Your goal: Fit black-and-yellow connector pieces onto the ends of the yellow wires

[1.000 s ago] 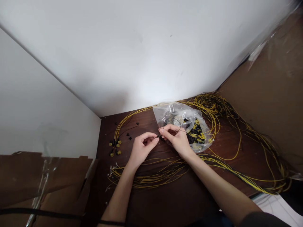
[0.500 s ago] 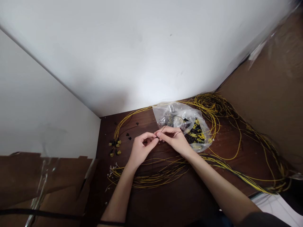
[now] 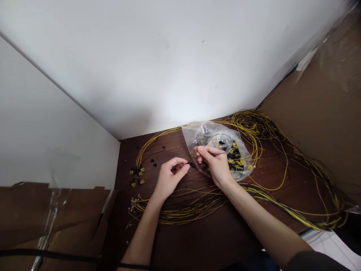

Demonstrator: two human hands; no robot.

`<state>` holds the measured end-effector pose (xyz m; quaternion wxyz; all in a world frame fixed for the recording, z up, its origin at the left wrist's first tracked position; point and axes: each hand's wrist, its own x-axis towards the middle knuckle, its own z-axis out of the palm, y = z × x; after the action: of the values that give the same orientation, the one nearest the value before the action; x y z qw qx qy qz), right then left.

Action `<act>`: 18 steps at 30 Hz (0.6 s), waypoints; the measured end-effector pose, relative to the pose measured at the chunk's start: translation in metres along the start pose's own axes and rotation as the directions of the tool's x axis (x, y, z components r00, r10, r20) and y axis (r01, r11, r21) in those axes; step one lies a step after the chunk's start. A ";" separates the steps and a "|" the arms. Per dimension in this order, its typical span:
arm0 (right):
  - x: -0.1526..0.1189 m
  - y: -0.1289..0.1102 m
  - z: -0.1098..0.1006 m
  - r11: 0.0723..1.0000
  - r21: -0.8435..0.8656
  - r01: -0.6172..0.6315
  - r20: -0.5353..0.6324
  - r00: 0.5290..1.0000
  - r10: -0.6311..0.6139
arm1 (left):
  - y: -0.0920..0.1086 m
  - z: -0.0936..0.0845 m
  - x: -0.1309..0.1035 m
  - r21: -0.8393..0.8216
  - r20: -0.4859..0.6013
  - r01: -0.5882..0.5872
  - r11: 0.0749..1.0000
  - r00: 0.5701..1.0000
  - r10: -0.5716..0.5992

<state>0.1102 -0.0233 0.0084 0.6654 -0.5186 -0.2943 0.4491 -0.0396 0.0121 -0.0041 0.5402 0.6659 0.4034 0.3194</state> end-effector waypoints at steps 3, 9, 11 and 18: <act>0.002 0.001 -0.001 0.997 0.074 0.009 0.017 1.000 -0.010 | 0.000 0.000 0.000 -0.002 -0.001 0.005 1.000 1.000 -0.005; 0.001 0.003 -0.002 0.991 -0.131 -0.004 0.212 0.977 0.032 | 0.001 -0.001 0.000 -0.017 0.001 0.001 1.000 1.000 -0.001; 0.000 0.004 -0.002 0.973 -0.225 0.048 0.274 0.962 0.016 | 0.003 -0.001 0.000 -0.007 0.014 0.000 1.000 1.000 0.000; -0.002 0.001 0.000 0.982 -0.186 0.030 0.120 0.993 -0.008 | 0.001 0.000 0.000 -0.023 0.005 0.001 1.000 1.000 -0.001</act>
<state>0.1087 -0.0246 0.0075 0.5991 -0.5486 -0.3794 0.4430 -0.0392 0.0119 -0.0033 0.5492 0.6601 0.3988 0.3220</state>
